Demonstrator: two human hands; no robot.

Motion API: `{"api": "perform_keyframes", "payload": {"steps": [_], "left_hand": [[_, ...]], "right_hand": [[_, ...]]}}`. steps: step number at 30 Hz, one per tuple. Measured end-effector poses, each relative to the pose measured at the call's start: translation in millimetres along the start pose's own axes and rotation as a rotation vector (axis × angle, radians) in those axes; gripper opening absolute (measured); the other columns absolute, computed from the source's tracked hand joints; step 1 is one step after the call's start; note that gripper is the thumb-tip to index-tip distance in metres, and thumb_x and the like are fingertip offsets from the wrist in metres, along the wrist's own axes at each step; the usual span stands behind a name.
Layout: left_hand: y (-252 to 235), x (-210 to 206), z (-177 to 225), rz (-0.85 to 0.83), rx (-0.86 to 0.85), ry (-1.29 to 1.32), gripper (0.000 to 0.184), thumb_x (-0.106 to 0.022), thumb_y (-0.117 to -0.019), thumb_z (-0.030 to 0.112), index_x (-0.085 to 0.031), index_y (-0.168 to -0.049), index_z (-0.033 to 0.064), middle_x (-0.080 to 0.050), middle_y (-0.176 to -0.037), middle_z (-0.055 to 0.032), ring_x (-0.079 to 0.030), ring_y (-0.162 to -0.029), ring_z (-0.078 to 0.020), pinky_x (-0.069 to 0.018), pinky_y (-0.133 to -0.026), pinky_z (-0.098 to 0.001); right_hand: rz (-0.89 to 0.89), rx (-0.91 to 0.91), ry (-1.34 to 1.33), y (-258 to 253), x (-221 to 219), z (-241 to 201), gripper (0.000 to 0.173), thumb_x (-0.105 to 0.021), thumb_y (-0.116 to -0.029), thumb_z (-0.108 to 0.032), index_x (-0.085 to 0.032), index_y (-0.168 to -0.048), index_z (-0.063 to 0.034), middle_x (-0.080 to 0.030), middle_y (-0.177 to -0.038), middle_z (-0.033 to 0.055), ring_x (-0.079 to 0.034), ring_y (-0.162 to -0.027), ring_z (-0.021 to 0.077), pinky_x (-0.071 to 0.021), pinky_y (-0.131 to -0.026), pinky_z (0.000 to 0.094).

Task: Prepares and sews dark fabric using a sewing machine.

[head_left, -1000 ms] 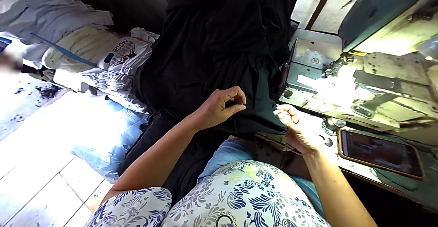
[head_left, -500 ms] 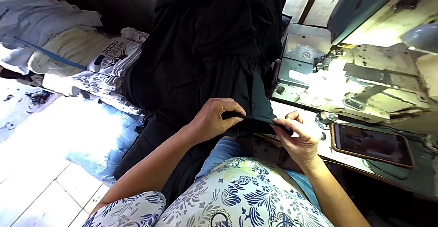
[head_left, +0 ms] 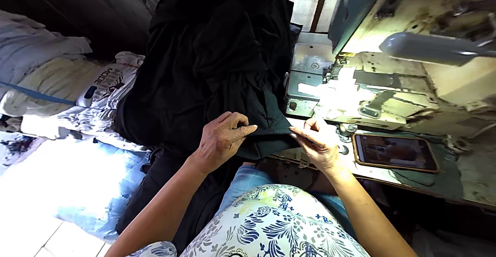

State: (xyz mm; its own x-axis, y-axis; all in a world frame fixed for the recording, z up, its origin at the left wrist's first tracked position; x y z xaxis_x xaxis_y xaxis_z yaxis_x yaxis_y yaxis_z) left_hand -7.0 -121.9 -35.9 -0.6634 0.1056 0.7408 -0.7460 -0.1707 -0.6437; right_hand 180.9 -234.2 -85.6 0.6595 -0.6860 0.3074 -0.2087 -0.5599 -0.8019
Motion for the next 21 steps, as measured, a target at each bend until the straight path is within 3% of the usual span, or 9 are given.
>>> {"api": "perform_keyframes", "payload": {"steps": [3, 4, 5, 6, 8, 10, 15, 18, 21], "left_hand": [[-19.8, -3.1, -16.1, -0.051, 0.118, 0.326, 0.022, -0.057, -0.1032, 0.019, -0.072, -0.097, 0.0046, -0.069, -0.116, -0.0051, -0.06, -0.122, -0.0141, -0.0461, -0.109, -0.0336], [-34.4, 1.0, -12.8, -0.065, 0.158, 0.37, 0.022, -0.054, -0.1048, 0.019, -0.069, -0.098, 0.0045, -0.072, -0.109, -0.0022, -0.065, -0.115, -0.0084, -0.0513, -0.104, -0.0294], [-52.3, 8.0, -3.1, -0.071, 0.178, 0.319, 0.02, -0.051, -0.1044, 0.017, -0.066, -0.097, 0.0053, -0.07, -0.093, 0.0018, -0.067, -0.094, -0.0002, -0.0549, -0.087, -0.0201], [-72.0, 16.4, 12.2, -0.07, 0.166, 0.218, 0.02, -0.049, -0.104, 0.016, -0.064, -0.096, 0.0057, -0.063, -0.077, 0.0038, -0.06, -0.073, 0.0029, -0.0495, -0.068, -0.0148], [-111.7, 31.4, 45.9, -0.01, 0.087, 0.016, 0.018, -0.051, -0.1002, 0.014, -0.067, -0.097, 0.0052, -0.06, -0.066, -0.0002, -0.056, -0.058, -0.0055, -0.0443, -0.054, -0.0226], [-148.1, 20.1, 59.8, 0.041, 0.006, -0.059, 0.013, -0.06, -0.0952, 0.01, -0.072, -0.097, 0.0034, -0.069, -0.074, -0.0075, -0.066, -0.063, -0.0191, -0.0507, -0.055, -0.0378], [-192.8, -86.1, 21.6, -0.247, 0.074, -0.163, 0.01, -0.067, -0.0929, 0.012, -0.071, -0.092, 0.0026, -0.07, -0.079, -0.0178, -0.071, -0.076, -0.038, -0.0518, -0.061, -0.0552], [-200.5, -116.3, 7.2, -0.536, 0.286, -0.183, 0.017, -0.058, -0.1, 0.011, -0.07, -0.104, -0.0005, -0.071, -0.095, -0.024, -0.069, -0.096, -0.044, -0.0506, -0.076, -0.0605], [-222.3, -139.8, -12.1, -0.296, 0.06, -0.025, 0.023, -0.063, -0.0976, 0.015, -0.073, -0.103, -0.005, -0.072, -0.099, -0.0254, -0.07, -0.099, -0.0423, -0.0531, -0.085, -0.0586]], "right_hand": [[0.007, -0.076, -0.137, -0.4, -5.1, 9.7, 0.015, -0.071, -0.0952, -0.014, -0.081, -0.1, -0.0045, -0.065, -0.087, 0.0075, -0.059, -0.084, 0.005, -0.049, -0.08, 0.0167], [0.001, -0.102, -0.204, -2.7, -7.2, 5.2, 0.015, -0.07, -0.0958, -0.014, -0.08, -0.1, -0.0028, -0.066, -0.088, 0.0069, -0.059, -0.086, 0.0037, -0.0488, -0.08, 0.0158], [0.005, -0.129, -0.281, -5.2, -8.6, -2.7, 0.015, -0.069, -0.0963, -0.012, -0.079, -0.1, -0.0011, -0.066, -0.088, 0.0062, -0.059, -0.087, 0.0025, -0.0482, -0.08, 0.0151], [0.025, -0.163, -0.378, -7.0, -9.0, -11.6, 0.014, -0.068, -0.0968, -0.01, -0.078, -0.101, -0.0003, -0.066, -0.09, 0.0044, -0.059, -0.088, 0.0007, -0.0486, -0.081, 0.0141], [0.115, -0.283, -0.617, -6.2, -7.2, -20.2, 0.014, -0.065, -0.099, -0.009, -0.078, -0.104, -0.0061, -0.07, -0.095, -0.0039, -0.062, -0.093, -0.0028, -0.0515, -0.085, 0.015], [0.23, -0.484, -0.78, 0.3, -2.2, -11.7, 0.018, -0.062, -0.1002, -0.008, -0.079, -0.101, -0.0148, -0.076, -0.099, -0.0107, -0.067, -0.094, -0.0042, -0.0558, -0.088, 0.0176], [0.214, -0.942, -0.787, 30.6, 9.4, 35.1, 0.03, -0.047, -0.106, -0.006, -0.073, -0.091, -0.0073, -0.075, -0.082, -0.0036, -0.072, -0.079, 0.002, -0.0599, -0.078, 0.0219], [0.247, -0.979, -0.81, 36.4, 18.0, 50.7, 0.026, -0.043, -0.1064, -0.01, -0.069, -0.102, -0.0046, -0.075, -0.09, -0.0009, -0.072, -0.089, 0.0053, -0.0596, -0.086, 0.0262], [0.374, -0.888, -0.754, 28.7, 30.8, 61.2, 0.027, -0.043, -0.1027, -0.006, -0.07, -0.104, -0.0045, -0.076, -0.091, -0.0036, -0.071, -0.089, 0.0029, -0.0597, -0.084, 0.024]]}}
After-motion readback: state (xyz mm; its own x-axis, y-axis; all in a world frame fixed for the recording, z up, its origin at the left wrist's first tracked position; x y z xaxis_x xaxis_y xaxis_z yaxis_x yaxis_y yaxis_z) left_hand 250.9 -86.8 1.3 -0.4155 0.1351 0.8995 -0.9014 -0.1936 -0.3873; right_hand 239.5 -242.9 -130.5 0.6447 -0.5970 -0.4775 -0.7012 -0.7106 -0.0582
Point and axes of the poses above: each hand's wrist, its own y-axis away from the middle knuckle, its own x-axis out of the back of the hand, z = x × y, the point moved 10 cm from there along -y, towards the middle knuckle
